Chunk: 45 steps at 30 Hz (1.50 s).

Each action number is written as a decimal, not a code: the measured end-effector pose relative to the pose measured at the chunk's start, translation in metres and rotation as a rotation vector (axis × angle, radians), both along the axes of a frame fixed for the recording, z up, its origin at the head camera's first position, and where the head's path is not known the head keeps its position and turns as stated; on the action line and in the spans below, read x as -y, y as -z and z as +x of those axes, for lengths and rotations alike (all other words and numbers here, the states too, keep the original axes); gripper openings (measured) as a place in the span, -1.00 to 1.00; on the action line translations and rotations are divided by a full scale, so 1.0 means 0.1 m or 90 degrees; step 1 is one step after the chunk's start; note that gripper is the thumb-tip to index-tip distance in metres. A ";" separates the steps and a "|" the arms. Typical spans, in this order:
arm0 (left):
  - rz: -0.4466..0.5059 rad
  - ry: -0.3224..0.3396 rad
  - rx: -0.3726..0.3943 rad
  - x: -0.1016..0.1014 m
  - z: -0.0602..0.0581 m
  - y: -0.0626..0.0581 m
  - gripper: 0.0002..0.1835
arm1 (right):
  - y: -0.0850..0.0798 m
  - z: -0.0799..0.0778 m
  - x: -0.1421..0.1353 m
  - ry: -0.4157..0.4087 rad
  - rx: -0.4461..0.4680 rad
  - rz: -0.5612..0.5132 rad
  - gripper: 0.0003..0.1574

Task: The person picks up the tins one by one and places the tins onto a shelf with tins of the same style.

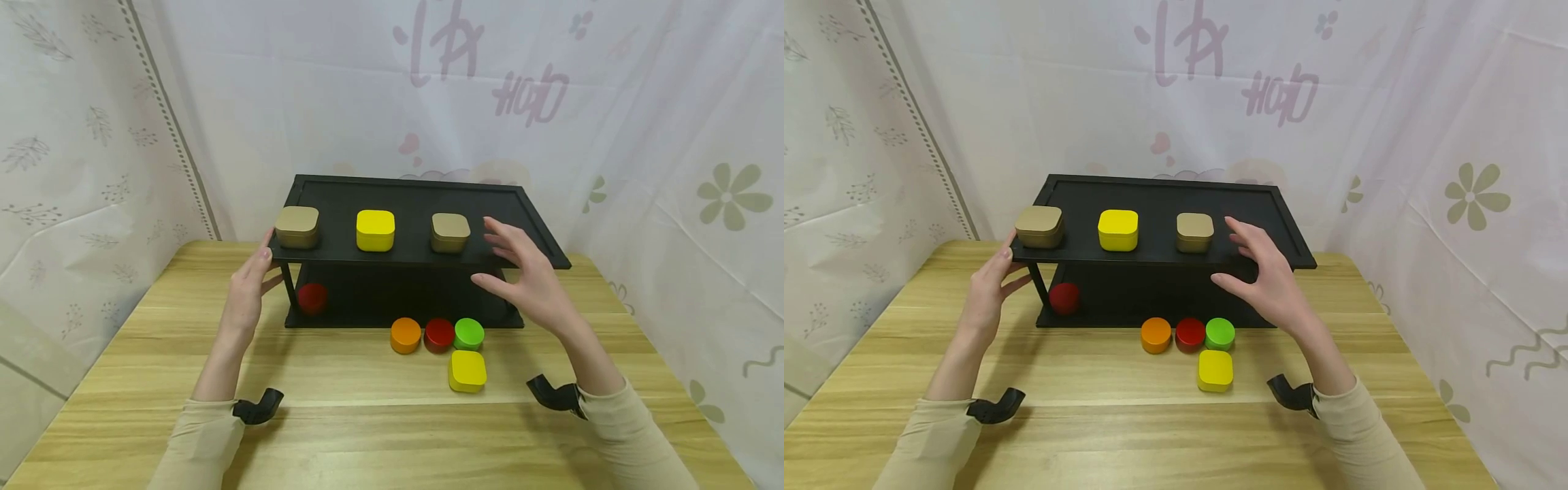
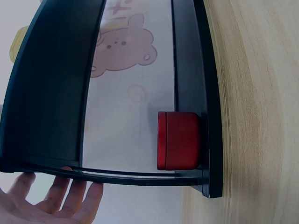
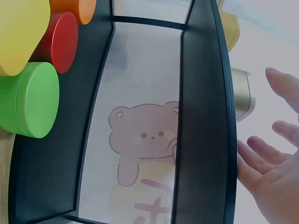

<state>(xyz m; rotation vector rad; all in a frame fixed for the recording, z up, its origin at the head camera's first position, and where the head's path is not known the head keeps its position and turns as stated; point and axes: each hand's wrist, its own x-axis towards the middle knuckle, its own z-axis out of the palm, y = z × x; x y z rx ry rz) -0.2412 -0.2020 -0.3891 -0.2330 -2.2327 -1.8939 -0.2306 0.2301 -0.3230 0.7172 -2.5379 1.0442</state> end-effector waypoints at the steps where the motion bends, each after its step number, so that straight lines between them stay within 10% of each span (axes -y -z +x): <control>1: 0.001 0.001 0.000 0.00 0.00 0.00 -0.45 | 0.01 0.01 0.00 0.003 0.000 0.000 0.12; 45: -0.019 -0.009 0.006 -0.01 0.00 -0.01 -0.45 | 0.54 0.46 -0.16 -0.032 -0.018 -0.017 0.12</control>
